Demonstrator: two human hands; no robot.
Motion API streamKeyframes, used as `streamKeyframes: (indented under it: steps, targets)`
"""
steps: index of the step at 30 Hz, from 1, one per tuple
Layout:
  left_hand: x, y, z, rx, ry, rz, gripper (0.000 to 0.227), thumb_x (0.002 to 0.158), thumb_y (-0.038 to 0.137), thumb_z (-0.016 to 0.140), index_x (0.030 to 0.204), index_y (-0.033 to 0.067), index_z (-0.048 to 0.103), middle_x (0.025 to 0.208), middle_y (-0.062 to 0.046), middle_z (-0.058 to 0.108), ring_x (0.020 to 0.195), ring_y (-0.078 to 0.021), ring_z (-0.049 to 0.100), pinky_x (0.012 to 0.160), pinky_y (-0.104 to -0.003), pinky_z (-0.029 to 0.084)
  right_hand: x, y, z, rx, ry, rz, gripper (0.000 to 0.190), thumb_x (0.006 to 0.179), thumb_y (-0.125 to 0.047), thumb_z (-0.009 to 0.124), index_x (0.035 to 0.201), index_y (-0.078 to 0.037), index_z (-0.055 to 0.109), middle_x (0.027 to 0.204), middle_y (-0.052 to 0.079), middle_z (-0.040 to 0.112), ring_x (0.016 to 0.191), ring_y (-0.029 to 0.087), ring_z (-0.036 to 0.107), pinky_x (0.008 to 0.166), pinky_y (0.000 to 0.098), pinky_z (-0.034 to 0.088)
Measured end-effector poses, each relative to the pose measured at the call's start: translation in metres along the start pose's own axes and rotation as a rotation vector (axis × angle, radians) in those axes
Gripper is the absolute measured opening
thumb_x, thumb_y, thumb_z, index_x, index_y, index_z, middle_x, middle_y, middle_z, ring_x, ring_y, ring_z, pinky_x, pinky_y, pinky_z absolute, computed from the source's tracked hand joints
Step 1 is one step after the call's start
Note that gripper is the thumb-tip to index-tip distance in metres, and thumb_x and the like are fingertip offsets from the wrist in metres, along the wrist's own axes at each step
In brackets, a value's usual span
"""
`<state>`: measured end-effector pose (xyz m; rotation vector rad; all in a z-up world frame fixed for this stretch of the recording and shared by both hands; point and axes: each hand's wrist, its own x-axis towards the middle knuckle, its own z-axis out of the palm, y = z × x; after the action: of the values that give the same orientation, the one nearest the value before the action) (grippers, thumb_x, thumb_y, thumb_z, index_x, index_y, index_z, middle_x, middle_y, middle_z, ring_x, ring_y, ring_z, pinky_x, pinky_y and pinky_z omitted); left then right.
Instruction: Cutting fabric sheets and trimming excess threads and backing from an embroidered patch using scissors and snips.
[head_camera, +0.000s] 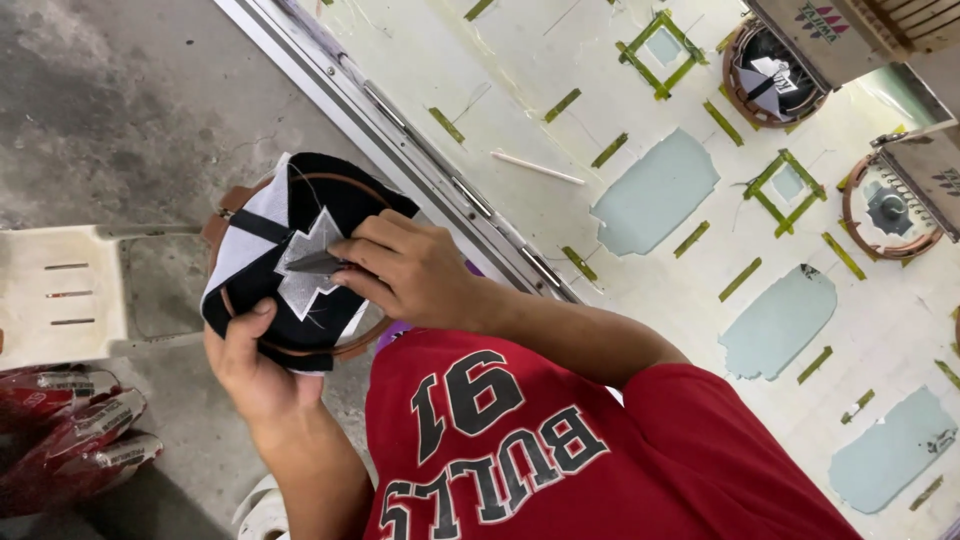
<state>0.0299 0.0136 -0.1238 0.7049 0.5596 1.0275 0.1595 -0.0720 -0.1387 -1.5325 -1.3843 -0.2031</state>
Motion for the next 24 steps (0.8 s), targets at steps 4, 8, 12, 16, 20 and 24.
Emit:
streamKeyframes:
  steps: [4, 8, 12, 16, 20, 24]
  targets:
    - [0.009, -0.002, 0.021, 0.003, -0.002, -0.006, 0.034, 0.074, -0.009, 0.049, 0.106, -0.0052, 0.058, 0.088, -0.021, 0.062, 0.086, -0.0344, 0.068, 0.076, -0.041, 0.058, 0.002, 0.013, 0.004, 0.003, -0.026, 0.02, 0.02, 0.093, -0.023, 0.057, 0.096, -0.005, 0.065, 0.078, 0.003, 0.053, 0.07, 0.019, 0.057, 0.059, 0.0286, 0.052]
    - [0.027, -0.043, -0.022, 0.061, 0.077, -0.102, 0.026, 0.074, -0.006, 0.053, 0.099, -0.0039, 0.06, 0.083, -0.018, 0.061, 0.075, -0.029, 0.067, 0.067, -0.037, 0.057, -0.006, 0.037, 0.012, -0.024, -0.045, 0.079, 0.02, 0.094, -0.024, 0.056, 0.095, -0.006, 0.066, 0.076, 0.001, 0.052, 0.068, 0.017, 0.057, 0.059, 0.0254, 0.051]
    - [0.057, -0.063, -0.009, 0.12, 0.147, -0.214, 0.024, 0.072, -0.005, 0.055, 0.096, -0.0024, 0.06, 0.078, -0.015, 0.062, 0.07, -0.0261, 0.066, 0.063, -0.036, 0.057, -0.006, 0.07, 0.025, 0.009, -0.082, 0.209, 0.02, 0.09, -0.024, 0.063, 0.096, -0.005, 0.065, 0.078, 0.004, 0.053, 0.071, 0.022, 0.058, 0.06, 0.0307, 0.051]
    - [0.103, -0.09, -0.011, 0.21, 0.135, -0.31, 0.023, 0.07, -0.005, 0.056, 0.092, -0.001, 0.061, 0.079, -0.015, 0.063, 0.074, -0.0259, 0.066, 0.064, -0.037, 0.057, -0.005, 0.111, 0.045, 0.0, -0.093, 0.323, 0.018, 0.09, -0.023, 0.063, 0.095, -0.006, 0.066, 0.078, 0.004, 0.054, 0.07, 0.022, 0.059, 0.062, 0.0289, 0.051]
    - [0.163, -0.114, 0.005, 0.267, 0.088, -0.441, 0.035, 0.071, -0.008, 0.056, 0.106, -0.0032, 0.06, 0.082, -0.016, 0.062, 0.073, -0.0267, 0.064, 0.067, -0.04, 0.057, 0.01, 0.156, 0.059, -0.027, -0.11, 0.418, 0.022, 0.089, -0.024, 0.065, 0.1, -0.005, 0.065, 0.08, 0.006, 0.054, 0.073, 0.023, 0.06, 0.065, 0.0297, 0.051]
    - [0.227, -0.147, 0.018, 0.333, -0.008, -0.585, 0.034, 0.072, -0.009, 0.057, 0.105, -0.0035, 0.062, 0.085, -0.015, 0.063, 0.076, -0.0243, 0.062, 0.07, -0.039, 0.056, 0.029, 0.205, 0.072, -0.064, -0.053, 0.573, 0.022, 0.086, -0.019, 0.069, 0.099, -0.003, 0.064, 0.078, 0.008, 0.055, 0.071, 0.025, 0.061, 0.064, 0.032, 0.052]
